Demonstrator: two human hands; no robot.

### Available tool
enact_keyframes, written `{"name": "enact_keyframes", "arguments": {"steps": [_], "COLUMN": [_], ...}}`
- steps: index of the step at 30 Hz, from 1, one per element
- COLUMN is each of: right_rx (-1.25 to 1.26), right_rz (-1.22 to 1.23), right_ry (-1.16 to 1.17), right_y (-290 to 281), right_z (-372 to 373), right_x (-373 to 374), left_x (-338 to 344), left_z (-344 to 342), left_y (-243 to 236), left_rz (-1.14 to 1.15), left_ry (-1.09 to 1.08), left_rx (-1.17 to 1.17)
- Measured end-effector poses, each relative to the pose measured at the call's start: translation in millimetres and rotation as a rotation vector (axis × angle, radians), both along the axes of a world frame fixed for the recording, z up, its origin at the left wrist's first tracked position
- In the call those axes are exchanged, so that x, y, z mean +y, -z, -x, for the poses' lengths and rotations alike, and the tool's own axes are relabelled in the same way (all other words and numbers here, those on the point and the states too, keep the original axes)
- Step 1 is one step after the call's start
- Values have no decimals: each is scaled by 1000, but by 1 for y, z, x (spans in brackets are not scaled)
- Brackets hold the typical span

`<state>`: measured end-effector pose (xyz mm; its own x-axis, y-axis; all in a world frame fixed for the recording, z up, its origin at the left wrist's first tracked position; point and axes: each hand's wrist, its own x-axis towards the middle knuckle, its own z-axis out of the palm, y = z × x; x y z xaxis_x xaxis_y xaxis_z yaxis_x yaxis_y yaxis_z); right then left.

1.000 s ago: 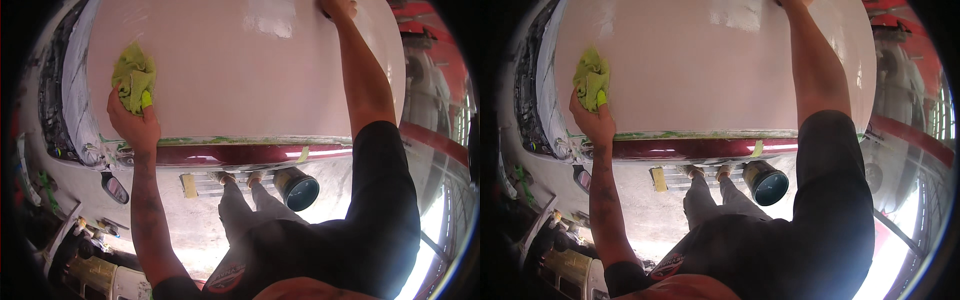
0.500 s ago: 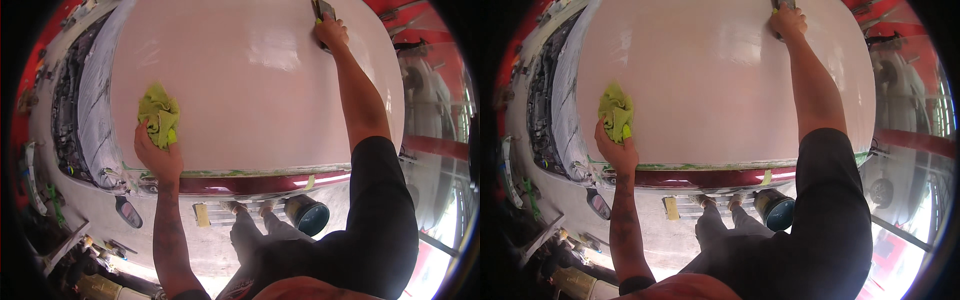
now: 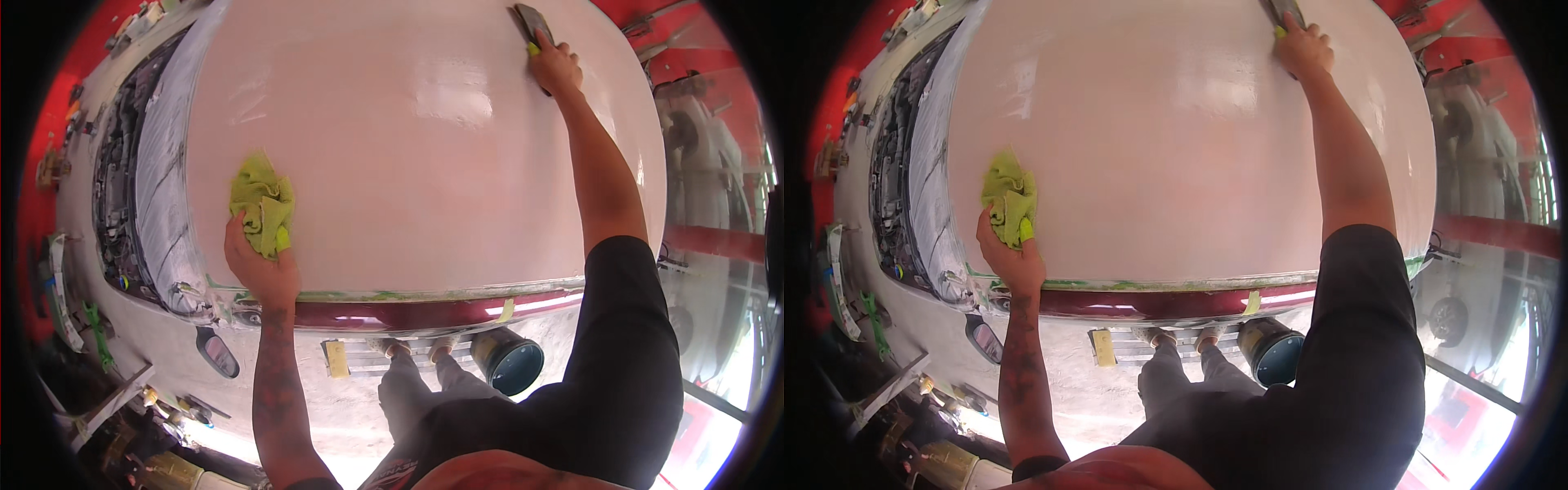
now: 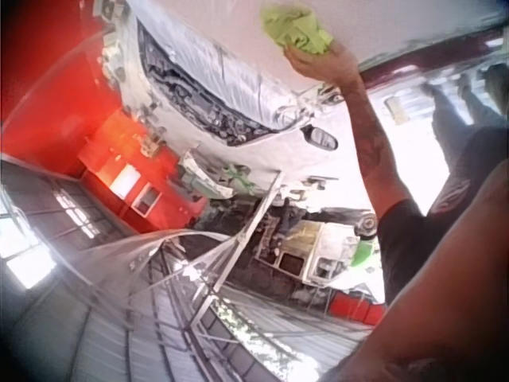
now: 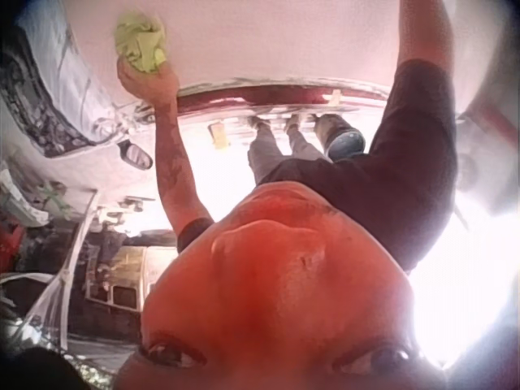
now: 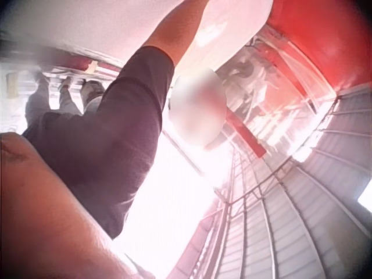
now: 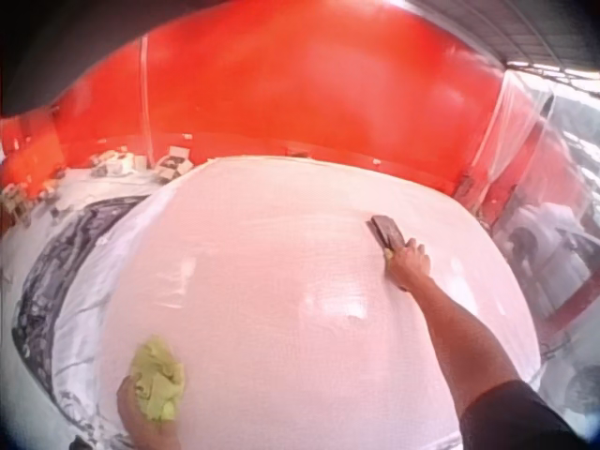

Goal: The person wets a cloth in a bucket of water, wipes the car roof, and sands the car roof using a sanding block and the cloth.

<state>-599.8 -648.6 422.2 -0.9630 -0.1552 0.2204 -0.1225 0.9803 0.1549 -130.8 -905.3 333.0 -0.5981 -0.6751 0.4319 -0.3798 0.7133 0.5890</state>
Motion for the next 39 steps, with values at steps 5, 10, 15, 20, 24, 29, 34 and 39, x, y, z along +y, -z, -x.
{"name": "enact_keyframes", "arguments": {"steps": [5,10,15,20,24,29,34,39], "right_rx": [72,-97,-158,-44,17,-198,-70,-55], "right_rz": [4,165,58,115,163,109,34,78], "right_ry": [-283,-922,-1206,-830,-872,-1220,-1000,-907], "right_y": [13,18,16,11,14,21,6,17], "right_z": [-44,-236,-221,-63,-120,-247,-136,-117], "right_x": [-48,-9,8,-136,-108,-2,-124,-163], "left_x": [0,2,2,2,1,-1,-2,-1], "left_z": [-2,0,0,-3,-3,-3,-5,-7], "left_y": [1,-4,-3,0,-2,-7,1,1], "left_rz": [29,35,18,-29,-29,16,47,6], "left_ry": [23,-7,-27,-20,-45,-37,-44,-40], "left_rx": [-41,-38,-52,-57,-40,-128,-99,-94]}}
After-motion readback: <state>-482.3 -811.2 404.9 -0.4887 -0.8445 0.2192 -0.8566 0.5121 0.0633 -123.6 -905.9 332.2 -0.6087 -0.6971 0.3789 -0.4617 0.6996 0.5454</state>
